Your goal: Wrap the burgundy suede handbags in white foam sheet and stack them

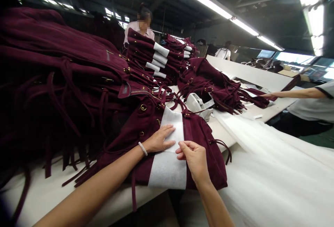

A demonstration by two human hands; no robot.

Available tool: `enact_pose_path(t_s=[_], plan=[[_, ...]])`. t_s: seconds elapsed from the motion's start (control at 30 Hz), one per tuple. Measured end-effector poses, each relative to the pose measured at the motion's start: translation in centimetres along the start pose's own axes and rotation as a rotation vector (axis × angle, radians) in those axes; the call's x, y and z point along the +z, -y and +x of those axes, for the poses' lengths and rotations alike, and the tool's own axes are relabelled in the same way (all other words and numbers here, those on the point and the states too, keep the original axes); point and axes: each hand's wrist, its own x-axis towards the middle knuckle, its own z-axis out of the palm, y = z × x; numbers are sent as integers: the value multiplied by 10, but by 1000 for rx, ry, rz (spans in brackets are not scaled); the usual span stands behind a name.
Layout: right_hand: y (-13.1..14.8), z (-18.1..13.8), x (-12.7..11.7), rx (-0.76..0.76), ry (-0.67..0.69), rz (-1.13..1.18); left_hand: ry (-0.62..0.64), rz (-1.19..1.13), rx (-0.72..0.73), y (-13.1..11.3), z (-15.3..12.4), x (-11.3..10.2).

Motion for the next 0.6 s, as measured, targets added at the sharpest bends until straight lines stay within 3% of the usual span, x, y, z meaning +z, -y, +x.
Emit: enact_pose_path(t_s=[0.3, 0.6], plan=[[-23, 5, 22, 50, -107, -96, 9, 18, -16, -1, -1, 1], [-30, 6, 21, 105, -78, -183, -2, 10, -12, 0, -1, 2]])
